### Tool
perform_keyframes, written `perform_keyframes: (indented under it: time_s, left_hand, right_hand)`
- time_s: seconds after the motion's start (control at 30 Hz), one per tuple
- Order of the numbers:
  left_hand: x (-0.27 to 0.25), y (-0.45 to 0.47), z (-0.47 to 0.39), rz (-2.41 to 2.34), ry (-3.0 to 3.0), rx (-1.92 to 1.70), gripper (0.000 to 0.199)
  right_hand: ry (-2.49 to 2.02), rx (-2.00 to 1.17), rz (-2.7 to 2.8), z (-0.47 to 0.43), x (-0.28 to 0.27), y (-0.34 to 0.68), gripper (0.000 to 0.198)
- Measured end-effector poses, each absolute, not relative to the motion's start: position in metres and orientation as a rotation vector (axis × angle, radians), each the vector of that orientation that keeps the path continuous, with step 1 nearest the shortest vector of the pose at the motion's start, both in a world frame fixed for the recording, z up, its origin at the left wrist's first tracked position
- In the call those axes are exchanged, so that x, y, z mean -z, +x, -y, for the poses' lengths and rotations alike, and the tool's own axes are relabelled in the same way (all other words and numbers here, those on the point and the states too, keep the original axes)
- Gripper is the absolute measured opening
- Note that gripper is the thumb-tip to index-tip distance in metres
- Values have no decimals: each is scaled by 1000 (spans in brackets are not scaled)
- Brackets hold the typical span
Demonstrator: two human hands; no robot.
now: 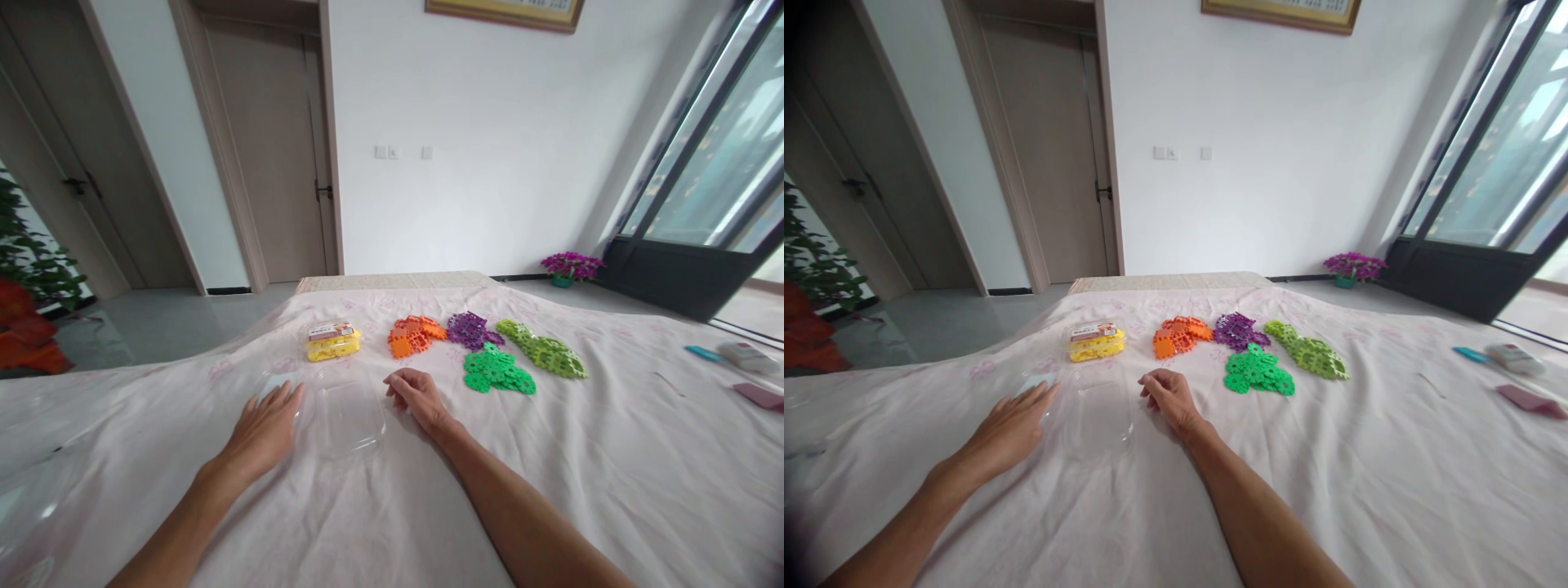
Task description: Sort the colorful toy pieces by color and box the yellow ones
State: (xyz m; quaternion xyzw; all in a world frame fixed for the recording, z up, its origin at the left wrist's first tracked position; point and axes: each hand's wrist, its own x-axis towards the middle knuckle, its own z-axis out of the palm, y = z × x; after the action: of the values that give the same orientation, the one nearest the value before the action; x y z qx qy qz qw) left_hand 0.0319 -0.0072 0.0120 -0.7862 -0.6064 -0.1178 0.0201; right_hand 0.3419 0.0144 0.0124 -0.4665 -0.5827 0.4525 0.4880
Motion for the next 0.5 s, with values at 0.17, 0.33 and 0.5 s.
perform_keyframes:
  time_s: [0.17, 0.33, 0.5]
  left_hand:
    - [-14, 57, 11, 1846, -2510, 499, 61]
    - [-7, 59, 14, 1936, -2425, 286, 57]
    - [-4, 42, 3, 1998, -2402, 443, 51]
  right_hand:
    - [-1287, -678, 1360, -37, 5, 352, 26]
    - [-1346, -641, 1442, -43, 12, 355, 26]
    - [-1305, -715, 1313, -41, 11, 354, 30]
